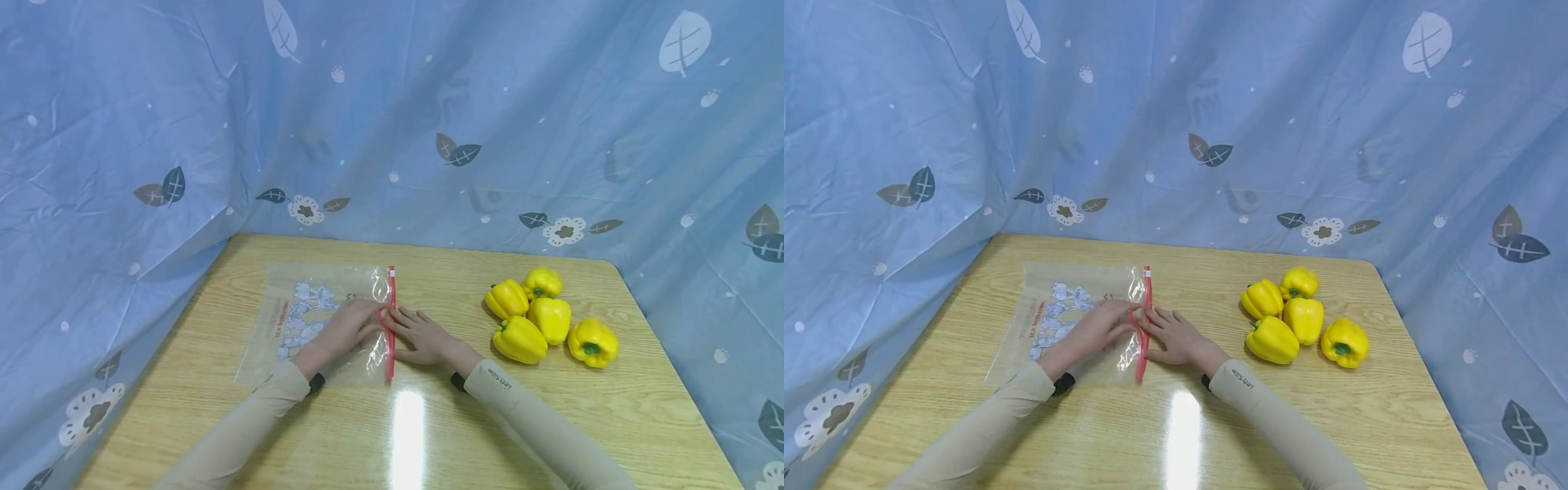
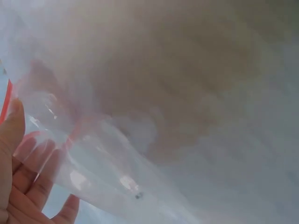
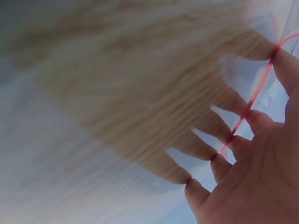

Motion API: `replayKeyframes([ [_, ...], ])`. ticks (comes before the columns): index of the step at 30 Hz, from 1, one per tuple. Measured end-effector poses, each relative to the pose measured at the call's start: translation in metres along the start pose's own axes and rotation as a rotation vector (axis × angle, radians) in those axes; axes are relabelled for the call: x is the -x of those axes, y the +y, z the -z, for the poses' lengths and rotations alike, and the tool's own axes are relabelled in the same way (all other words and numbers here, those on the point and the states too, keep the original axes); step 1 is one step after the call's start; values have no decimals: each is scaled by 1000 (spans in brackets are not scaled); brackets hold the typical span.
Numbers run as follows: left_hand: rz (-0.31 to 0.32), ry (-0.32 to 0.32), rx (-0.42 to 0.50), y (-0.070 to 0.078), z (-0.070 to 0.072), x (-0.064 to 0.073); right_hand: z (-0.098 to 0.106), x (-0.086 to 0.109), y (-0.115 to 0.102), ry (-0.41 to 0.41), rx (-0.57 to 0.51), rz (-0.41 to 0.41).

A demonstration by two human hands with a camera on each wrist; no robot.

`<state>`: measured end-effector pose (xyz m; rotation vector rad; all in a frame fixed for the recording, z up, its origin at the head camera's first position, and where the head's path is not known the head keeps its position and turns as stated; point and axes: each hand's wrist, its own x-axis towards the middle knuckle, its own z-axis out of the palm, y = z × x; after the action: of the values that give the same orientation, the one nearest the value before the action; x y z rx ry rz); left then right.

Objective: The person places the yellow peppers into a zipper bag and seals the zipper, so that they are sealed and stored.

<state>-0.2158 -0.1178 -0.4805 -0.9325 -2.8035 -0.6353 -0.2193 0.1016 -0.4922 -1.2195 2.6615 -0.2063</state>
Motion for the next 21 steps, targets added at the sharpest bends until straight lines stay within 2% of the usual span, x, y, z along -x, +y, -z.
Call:
replayKeyframes([
  [8, 47, 65, 97, 7, 12, 1, -1, -2, 0, -10, 14, -12],
  [16, 46, 99, 51, 10, 20, 4, -1, -2, -1, -31, 3, -31],
  [21, 56, 127, 98, 14, 26, 7, 0, -2, -1, -21, 1, -25],
])
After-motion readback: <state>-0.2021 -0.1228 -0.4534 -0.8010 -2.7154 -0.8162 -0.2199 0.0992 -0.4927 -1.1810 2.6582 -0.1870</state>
